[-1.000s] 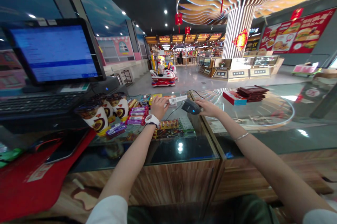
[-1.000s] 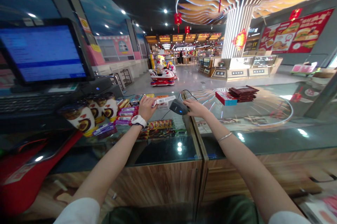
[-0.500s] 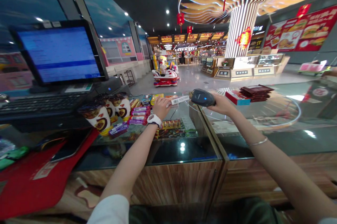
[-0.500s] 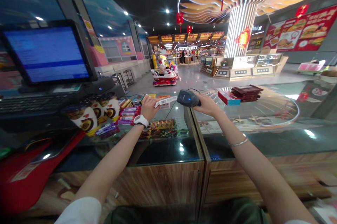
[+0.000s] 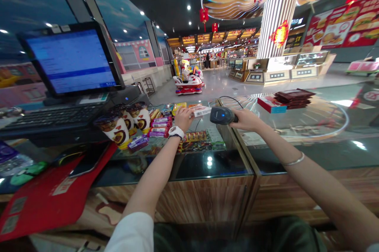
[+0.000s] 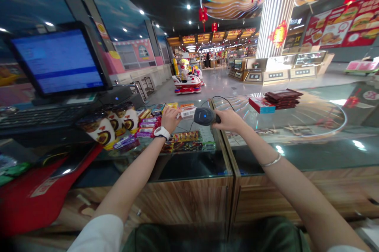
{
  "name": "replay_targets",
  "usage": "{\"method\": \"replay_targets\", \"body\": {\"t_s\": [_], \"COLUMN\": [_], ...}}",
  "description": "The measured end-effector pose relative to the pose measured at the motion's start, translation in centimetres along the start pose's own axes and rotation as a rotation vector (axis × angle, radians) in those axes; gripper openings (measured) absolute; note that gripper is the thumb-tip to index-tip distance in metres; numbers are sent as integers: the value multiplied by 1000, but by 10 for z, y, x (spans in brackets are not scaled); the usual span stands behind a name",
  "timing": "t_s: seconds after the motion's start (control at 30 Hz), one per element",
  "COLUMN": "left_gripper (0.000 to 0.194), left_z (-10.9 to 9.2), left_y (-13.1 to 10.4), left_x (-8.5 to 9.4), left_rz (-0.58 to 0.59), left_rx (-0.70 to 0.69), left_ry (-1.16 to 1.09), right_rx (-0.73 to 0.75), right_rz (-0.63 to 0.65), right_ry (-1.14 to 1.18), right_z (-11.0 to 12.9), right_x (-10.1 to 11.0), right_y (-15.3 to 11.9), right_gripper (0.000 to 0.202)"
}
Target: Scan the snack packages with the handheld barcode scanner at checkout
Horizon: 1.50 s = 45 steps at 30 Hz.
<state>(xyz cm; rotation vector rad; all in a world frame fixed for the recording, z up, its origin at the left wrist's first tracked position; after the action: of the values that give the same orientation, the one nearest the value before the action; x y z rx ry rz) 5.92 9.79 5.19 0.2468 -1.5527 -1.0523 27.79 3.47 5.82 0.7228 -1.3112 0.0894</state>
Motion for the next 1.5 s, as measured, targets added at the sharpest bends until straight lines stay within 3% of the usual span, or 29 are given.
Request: {"method": "replay_targets", "body": {"t_s": [0.87, 1.1, 1.23, 1.5], "left_gripper": [17, 17, 16, 17], "left_z": [2, 3, 2, -4], "left_y": [0, 1, 2, 2], "left_x": [0, 4, 8, 14], "left_rz": [28, 1, -26, -68], "left_rx": [18, 36, 38, 26], "left_ry": [-8, -17, -21, -27], "right_rx": [-20, 0, 67, 167], "right_rz": [28, 71, 66, 102], "right_ry": [-43, 72, 229, 261], "right_z": [-1, -12, -16, -22], "right_x": [-4, -31, -48, -70], "right_y": [1, 2, 5, 12], "right_gripper": [35, 53, 50, 56]}}
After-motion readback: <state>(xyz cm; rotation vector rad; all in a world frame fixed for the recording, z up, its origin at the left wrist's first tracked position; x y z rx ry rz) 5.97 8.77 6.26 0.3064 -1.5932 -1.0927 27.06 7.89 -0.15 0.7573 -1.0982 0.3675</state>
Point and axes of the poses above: each hand's wrist, its own y-axis towards the middle knuckle, its own x-axis out of the back of the hand, z = x × y, the point moved 10 cm from there along y, towards the middle knuckle, and after that the axes turned 1 degree about -z, right-handed, at the moved point
